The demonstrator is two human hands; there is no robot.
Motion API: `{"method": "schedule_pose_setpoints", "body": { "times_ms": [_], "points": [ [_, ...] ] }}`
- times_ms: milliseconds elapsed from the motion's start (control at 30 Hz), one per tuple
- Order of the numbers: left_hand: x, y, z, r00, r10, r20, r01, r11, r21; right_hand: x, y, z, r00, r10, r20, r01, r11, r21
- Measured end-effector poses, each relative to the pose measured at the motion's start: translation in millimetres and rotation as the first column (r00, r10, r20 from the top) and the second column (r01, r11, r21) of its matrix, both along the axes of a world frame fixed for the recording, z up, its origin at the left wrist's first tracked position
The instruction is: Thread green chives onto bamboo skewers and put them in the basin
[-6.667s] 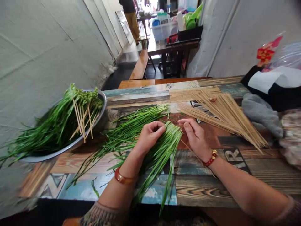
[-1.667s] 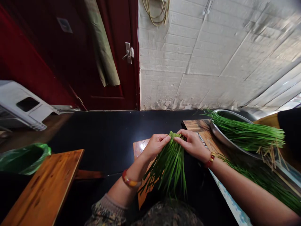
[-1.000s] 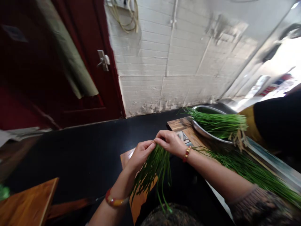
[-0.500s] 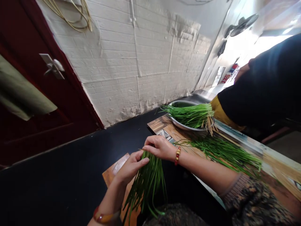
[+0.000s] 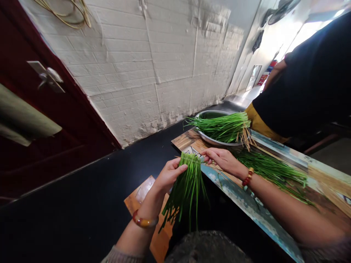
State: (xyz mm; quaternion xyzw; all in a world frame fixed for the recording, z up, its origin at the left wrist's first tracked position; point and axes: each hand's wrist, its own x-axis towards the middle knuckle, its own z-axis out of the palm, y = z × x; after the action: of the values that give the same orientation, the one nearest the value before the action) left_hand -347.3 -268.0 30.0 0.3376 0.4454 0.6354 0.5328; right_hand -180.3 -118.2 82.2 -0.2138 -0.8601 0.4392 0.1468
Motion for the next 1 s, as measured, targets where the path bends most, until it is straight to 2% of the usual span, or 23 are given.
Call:
{"method": "schedule_pose_setpoints", "body": {
  "times_ms": [67,133,233,333,467,633,800,1000],
  "points": [
    [-0.2,4.0,0.9,1.000,-0.005,-0.007,0.005,1.000,0.001,18.9,-0.9,-0.2,0.998,0.047,0.033,-0.050,0.994,0.101],
    [0.0,7.9,0.4,1.000,-0.004,-0.025,0.003,1.000,-0.011,36.8,-7.8,-1.9,0.995,0.080,0.057,-0.092,0.964,0.250],
    [-0.3,17.1,-3.5,0.997,-0.028,-0.073,0.024,0.998,-0.056,59.7,-19.1,-10.0,0.997,-0.023,0.072,-0.004,0.934,0.358],
    [2.3,28.3,-7.5,0.990,-0.076,-0.118,0.066,0.994,-0.082,79.8,-24.1,-21.1,0.992,-0.119,0.043,0.095,0.924,0.371],
    [13.7,35.0,-7.0,0.976,-0.175,-0.132,0.167,0.983,-0.069,98.8,-26.3,-27.3,0.982,-0.188,-0.031,0.188,0.935,0.302],
    [23.4,32.8,-6.2,0.952,-0.296,-0.076,0.290,0.953,-0.088,99.6,-25.0,-19.9,0.977,-0.206,-0.060,0.214,0.953,0.216],
    [17.5,26.7,-16.7,0.968,-0.244,-0.064,0.234,0.963,-0.136,90.0,-20.1,-12.9,0.963,-0.253,-0.091,0.258,0.965,0.042],
    [-0.9,21.4,-28.1,0.975,-0.201,-0.092,0.181,0.965,-0.188,84.4,-5.5,1.1,0.921,-0.369,-0.127,0.348,0.924,-0.158]
  ]
}}
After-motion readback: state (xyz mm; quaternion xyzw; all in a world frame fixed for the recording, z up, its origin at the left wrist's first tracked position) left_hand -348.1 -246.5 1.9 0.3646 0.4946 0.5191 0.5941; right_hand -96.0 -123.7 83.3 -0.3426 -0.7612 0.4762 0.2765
